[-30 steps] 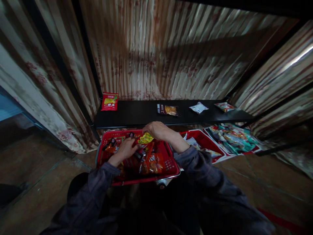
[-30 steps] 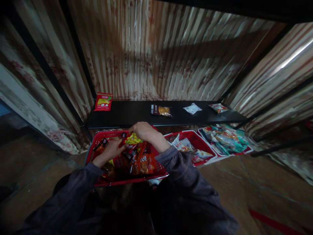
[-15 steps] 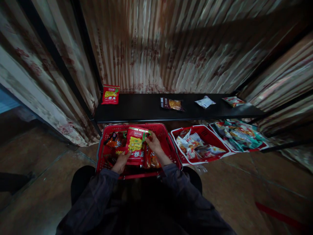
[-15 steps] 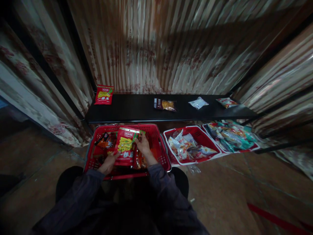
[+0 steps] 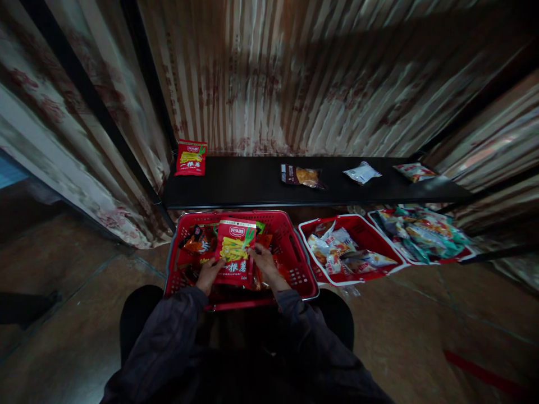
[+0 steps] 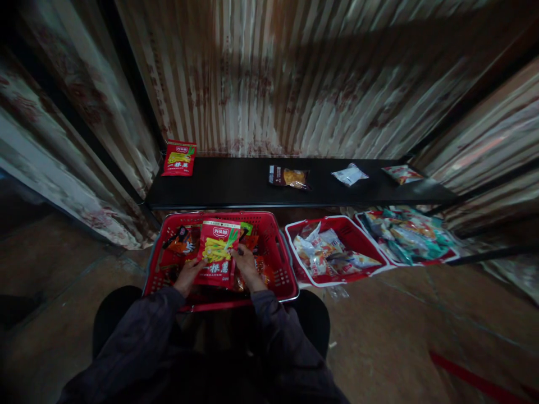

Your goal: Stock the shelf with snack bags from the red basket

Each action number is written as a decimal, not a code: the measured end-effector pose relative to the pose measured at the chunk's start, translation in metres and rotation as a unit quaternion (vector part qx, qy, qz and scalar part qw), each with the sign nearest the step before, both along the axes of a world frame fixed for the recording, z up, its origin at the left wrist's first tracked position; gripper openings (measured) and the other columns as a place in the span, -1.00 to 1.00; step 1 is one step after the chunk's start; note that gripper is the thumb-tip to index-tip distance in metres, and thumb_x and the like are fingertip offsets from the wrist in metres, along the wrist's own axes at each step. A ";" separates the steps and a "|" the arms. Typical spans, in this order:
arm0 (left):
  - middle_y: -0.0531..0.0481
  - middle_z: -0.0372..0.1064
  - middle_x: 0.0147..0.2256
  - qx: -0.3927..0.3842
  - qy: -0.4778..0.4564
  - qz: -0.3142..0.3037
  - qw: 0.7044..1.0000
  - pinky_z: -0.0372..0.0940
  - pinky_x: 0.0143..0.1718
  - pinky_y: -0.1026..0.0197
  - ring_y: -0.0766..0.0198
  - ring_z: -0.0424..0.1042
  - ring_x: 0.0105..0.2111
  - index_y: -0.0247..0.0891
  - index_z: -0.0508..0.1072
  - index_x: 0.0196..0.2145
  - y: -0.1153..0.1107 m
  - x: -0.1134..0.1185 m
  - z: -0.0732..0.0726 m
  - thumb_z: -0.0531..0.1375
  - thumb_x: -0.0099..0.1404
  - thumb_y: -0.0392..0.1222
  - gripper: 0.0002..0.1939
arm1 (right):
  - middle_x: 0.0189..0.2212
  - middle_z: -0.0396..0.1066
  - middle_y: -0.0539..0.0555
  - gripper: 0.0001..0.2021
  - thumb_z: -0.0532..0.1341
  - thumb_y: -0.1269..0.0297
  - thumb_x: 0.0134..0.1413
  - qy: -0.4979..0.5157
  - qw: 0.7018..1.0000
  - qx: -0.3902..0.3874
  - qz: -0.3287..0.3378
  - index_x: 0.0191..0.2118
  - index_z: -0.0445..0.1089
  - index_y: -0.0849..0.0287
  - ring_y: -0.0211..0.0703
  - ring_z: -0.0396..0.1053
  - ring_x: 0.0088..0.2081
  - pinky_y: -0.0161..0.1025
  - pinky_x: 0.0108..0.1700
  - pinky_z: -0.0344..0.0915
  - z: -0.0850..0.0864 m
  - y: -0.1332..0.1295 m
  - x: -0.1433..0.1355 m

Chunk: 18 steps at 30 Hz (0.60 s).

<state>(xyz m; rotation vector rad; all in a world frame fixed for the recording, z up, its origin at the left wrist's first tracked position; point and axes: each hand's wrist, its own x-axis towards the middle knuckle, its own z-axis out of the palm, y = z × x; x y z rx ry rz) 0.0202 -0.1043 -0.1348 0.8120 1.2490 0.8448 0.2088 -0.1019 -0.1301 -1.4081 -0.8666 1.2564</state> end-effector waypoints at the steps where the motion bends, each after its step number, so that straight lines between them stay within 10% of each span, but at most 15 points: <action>1: -0.12 0.54 -0.32 0.002 0.002 -0.004 1.000 0.26 -0.01 -0.01 0.01 0.46 -0.13 -0.33 0.51 -0.27 0.003 0.000 0.001 0.32 -0.12 0.20 -0.42 | -0.31 0.53 0.04 -0.54 0.28 -0.01 -0.21 0.006 1.000 0.006 -0.001 -0.16 0.39 0.14 -0.06 0.47 -0.32 -0.08 -0.19 0.39 0.001 0.000 0.000; 18: -0.09 0.53 -0.28 0.043 0.060 -0.069 0.995 0.30 -0.13 0.10 0.06 0.45 -0.17 -0.27 0.49 -0.33 0.035 -0.003 0.029 0.28 -0.02 0.03 -0.65 | -0.22 0.48 0.05 -0.70 0.20 0.04 -0.04 -0.024 0.998 0.059 0.002 -0.23 0.33 0.10 -0.06 0.42 -0.19 -0.14 -0.10 0.35 0.018 0.011 0.006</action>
